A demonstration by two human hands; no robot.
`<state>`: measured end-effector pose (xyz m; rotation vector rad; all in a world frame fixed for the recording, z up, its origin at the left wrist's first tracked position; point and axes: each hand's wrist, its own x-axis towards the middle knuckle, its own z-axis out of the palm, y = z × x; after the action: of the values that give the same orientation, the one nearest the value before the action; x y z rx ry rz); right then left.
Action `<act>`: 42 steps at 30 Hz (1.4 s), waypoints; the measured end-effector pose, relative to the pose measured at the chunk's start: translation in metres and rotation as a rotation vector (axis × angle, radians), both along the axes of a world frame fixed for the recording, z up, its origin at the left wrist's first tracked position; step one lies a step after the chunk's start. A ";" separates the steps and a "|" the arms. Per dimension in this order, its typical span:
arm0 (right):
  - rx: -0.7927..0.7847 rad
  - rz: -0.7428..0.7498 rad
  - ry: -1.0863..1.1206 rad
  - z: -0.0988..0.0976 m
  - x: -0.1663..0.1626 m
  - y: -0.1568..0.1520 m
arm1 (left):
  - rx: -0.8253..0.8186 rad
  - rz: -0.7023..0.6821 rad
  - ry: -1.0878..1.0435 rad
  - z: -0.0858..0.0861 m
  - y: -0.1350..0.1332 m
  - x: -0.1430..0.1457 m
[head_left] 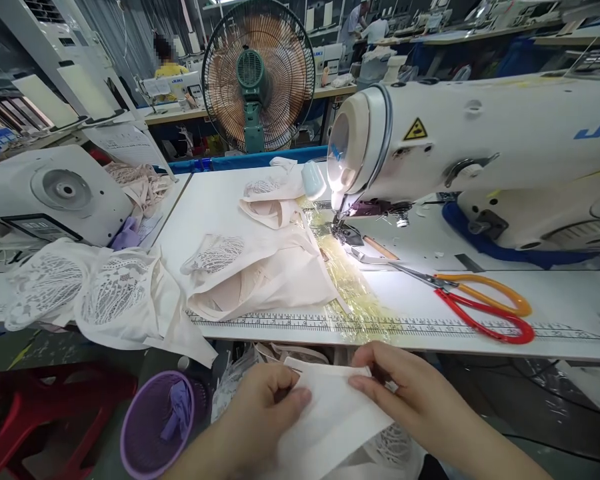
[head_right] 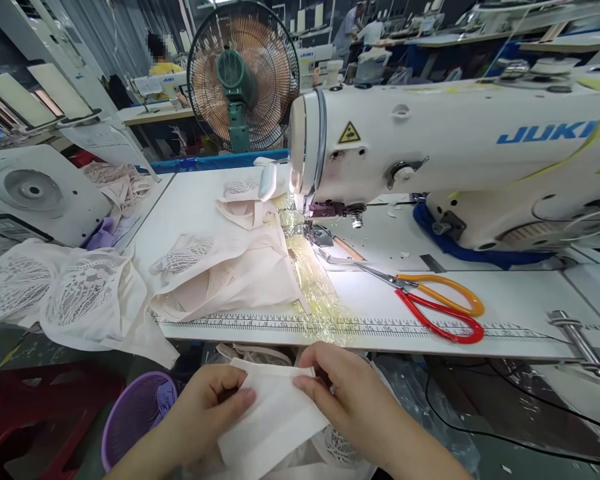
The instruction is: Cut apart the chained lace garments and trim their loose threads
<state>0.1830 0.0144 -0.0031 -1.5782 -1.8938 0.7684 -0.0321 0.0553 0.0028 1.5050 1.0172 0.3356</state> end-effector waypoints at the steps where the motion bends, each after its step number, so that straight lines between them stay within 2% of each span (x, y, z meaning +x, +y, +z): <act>1: -0.001 -0.002 -0.015 0.000 0.000 0.002 | -0.058 0.020 -0.027 0.001 0.003 0.000; 4: 0.095 0.026 0.002 0.002 -0.002 0.009 | -0.081 0.117 -0.091 0.005 0.008 0.000; 7: 0.271 0.092 0.093 0.005 -0.003 0.013 | 0.111 0.162 -0.141 0.010 0.007 -0.001; 9: 0.265 0.140 0.224 0.006 -0.005 0.014 | 0.179 0.166 -0.152 0.010 0.005 -0.002; 10: 0.217 0.149 0.293 0.005 -0.007 0.015 | 0.147 0.186 -0.149 0.009 0.003 -0.001; 12: 0.098 0.105 0.359 0.002 -0.011 0.017 | -0.044 0.263 -0.160 0.003 0.003 0.001; 14: 0.003 0.005 0.288 -0.002 -0.015 0.021 | -0.290 0.365 -0.205 -0.004 0.005 0.004; 16: -0.059 -0.047 0.154 -0.004 -0.018 0.027 | -0.462 0.439 -0.269 -0.009 0.009 0.009; 18: -0.090 -0.017 0.030 -0.004 -0.019 0.032 | -0.541 0.476 -0.306 -0.011 0.014 0.014; 20: -0.103 0.031 -0.079 0.000 -0.019 0.036 | -0.539 0.488 -0.301 -0.010 0.019 0.017; 23: -0.101 0.022 -0.237 0.006 -0.016 0.042 | -0.466 0.459 -0.226 -0.006 0.026 0.017; 26: -0.087 -0.024 -0.373 0.010 -0.014 0.049 | -0.305 0.428 -0.099 -0.004 0.027 0.013; 29: -0.094 -0.024 -0.465 0.009 -0.016 0.055 | 0.066 0.345 0.059 -0.004 0.022 0.005; 32: -0.070 -0.005 -0.505 0.006 -0.017 0.057 | 0.507 0.087 0.190 -0.007 0.016 -0.002; 34: -0.041 -0.009 -0.524 0.004 -0.018 0.058 | 0.675 -0.080 0.314 -0.007 0.014 -0.004; 38: 0.006 -0.015 -0.554 0.004 -0.020 0.061 | 0.730 -0.244 0.710 0.000 0.017 0.000; 42: 0.032 0.010 -0.577 0.003 -0.017 0.060 | 0.721 -0.334 0.903 0.006 0.020 0.007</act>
<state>0.1659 0.0747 0.0002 -1.9136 -2.2884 0.2925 -0.0254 0.0750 0.0089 2.5553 1.3708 -0.3004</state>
